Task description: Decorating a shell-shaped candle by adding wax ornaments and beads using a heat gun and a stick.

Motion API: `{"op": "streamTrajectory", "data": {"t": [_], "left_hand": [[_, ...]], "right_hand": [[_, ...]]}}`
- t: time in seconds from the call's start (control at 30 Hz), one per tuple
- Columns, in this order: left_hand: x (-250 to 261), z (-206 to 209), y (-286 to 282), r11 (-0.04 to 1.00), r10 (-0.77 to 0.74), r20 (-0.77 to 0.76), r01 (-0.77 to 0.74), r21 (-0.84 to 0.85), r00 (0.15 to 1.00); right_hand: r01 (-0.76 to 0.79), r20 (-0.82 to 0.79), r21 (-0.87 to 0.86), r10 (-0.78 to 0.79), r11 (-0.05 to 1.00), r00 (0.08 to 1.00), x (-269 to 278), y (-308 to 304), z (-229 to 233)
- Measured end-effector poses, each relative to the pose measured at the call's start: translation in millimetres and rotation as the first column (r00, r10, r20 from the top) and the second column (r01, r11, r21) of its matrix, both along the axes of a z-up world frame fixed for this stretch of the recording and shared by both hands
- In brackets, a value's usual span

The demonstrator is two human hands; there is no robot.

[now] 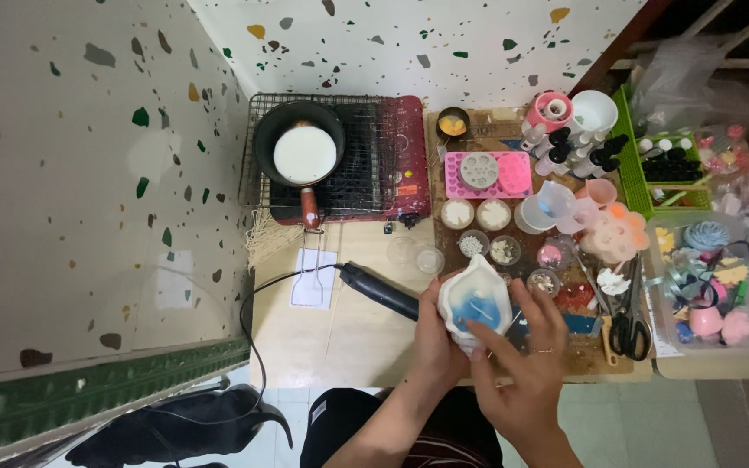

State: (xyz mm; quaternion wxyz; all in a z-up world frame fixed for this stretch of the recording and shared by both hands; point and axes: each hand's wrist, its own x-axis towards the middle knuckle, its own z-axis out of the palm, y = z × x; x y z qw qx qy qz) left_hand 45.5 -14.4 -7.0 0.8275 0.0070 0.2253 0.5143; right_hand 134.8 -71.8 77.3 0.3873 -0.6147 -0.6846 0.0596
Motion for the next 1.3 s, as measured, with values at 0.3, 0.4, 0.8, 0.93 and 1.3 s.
{"op": "streamTrajectory", "data": {"t": [0.3, 0.4, 0.8, 0.93, 1.3], "left_hand": [[0.0, 5.7, -1.0, 1.000, -0.011, -0.008, 0.011, -0.011, 1.000], [3.4, -6.2, -2.1, 0.999, 0.005, -0.016, -0.006, -0.045, 1.000], [-29.6, -13.6, 14.3, 0.985, 0.097, -0.044, -0.089, 0.146, 0.994], [-33.4, -0.8, 20.7, 0.995, 0.099, -0.104, -0.097, 0.028, 0.990], [-9.6, 6.7, 15.6, 0.996, 0.043, -0.072, -0.049, -0.079, 0.996]], "right_hand": [[-0.051, 0.039, -0.017, 0.052, 0.999, 0.998, 1.7, -0.4, 3.4], [-0.063, 0.040, -0.021, 0.064, 0.998, 0.997, 1.6, -0.6, 1.8], [0.436, -0.458, -0.166, -0.461, 0.884, 0.760, 137.1, 41.6, -135.3], [0.389, -0.144, -0.210, -0.422, 0.897, 0.895, 180.8, 90.8, -247.4], [0.117, 0.255, -0.387, -0.016, 0.915, 0.967, 163.9, 163.2, -317.7]]}}
